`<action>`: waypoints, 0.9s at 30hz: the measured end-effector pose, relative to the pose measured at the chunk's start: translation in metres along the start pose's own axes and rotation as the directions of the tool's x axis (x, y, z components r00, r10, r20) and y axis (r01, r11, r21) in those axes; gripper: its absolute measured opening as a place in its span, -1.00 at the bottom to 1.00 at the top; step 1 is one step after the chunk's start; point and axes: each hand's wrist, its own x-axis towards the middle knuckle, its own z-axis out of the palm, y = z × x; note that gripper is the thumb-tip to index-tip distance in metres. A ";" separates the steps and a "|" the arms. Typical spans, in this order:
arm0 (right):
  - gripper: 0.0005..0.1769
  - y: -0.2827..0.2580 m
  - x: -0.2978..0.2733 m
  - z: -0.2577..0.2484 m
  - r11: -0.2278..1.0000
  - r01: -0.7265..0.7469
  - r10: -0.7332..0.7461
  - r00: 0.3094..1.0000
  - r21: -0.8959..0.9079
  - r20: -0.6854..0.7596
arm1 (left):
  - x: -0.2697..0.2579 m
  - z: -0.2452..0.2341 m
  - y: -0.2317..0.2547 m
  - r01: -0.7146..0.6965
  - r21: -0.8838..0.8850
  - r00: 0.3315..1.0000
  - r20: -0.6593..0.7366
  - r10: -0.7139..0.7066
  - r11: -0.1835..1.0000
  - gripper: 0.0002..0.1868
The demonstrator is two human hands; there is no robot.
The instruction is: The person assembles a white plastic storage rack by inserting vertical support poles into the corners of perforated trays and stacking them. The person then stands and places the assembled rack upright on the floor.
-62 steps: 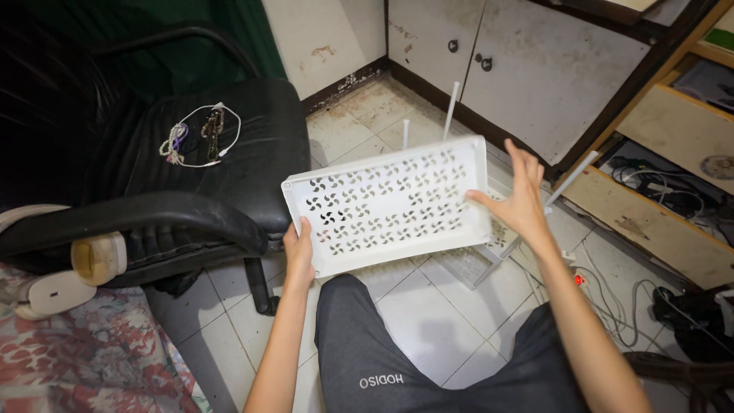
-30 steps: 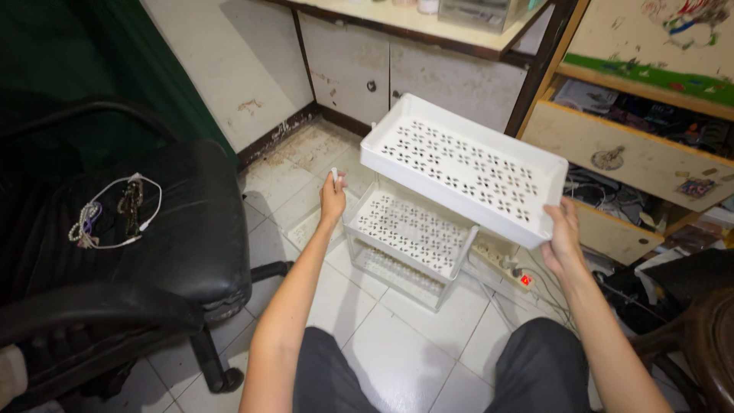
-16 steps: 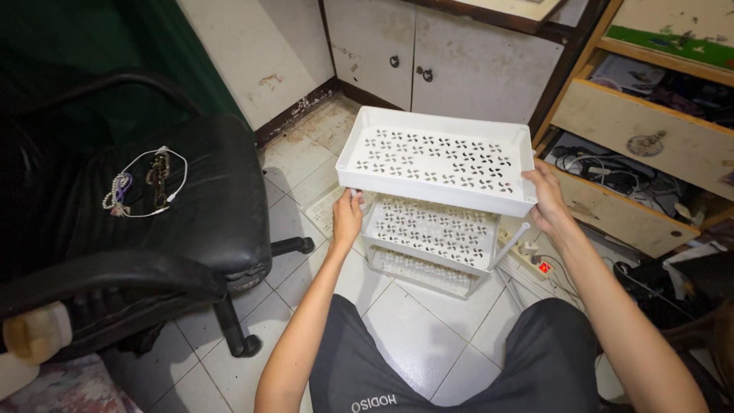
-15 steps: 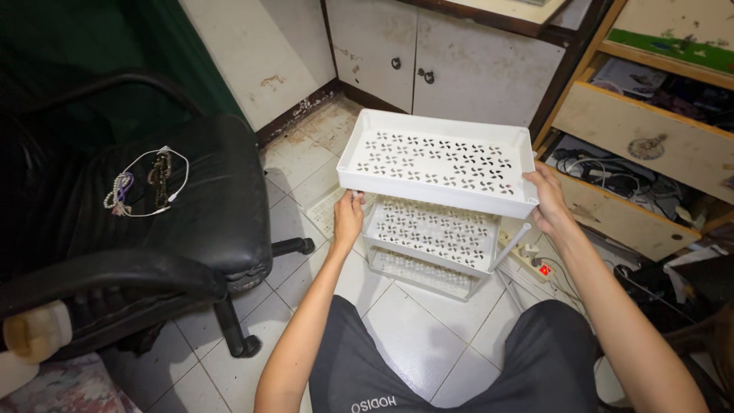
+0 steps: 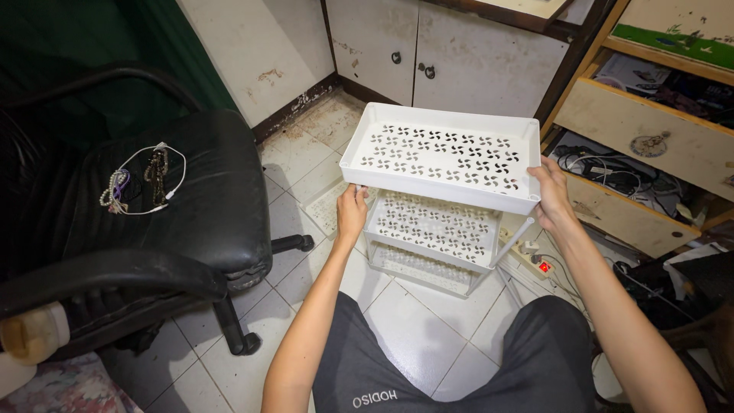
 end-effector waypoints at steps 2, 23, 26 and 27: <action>-0.52 0.000 0.002 0.001 1.000 0.010 -0.010 1.000 0.030 0.012 | 0.001 -0.001 0.001 -0.028 -0.016 1.000 -0.006 0.028 0.999 -0.85; -0.51 -0.013 -0.015 0.005 0.999 -0.044 0.042 0.998 -0.032 -0.053 | -0.002 -0.007 -0.004 0.050 -0.044 0.998 0.032 -0.049 0.998 -0.85; -0.50 -0.017 -0.019 0.006 0.999 -0.018 0.015 0.998 -0.050 -0.061 | -0.002 -0.008 -0.004 0.028 -0.085 0.999 0.032 -0.025 0.996 -0.85; -0.51 -0.017 -0.020 0.005 0.999 0.013 -0.015 0.999 -0.033 -0.049 | -0.002 -0.008 -0.004 0.026 -0.088 0.999 0.032 -0.023 0.996 -0.85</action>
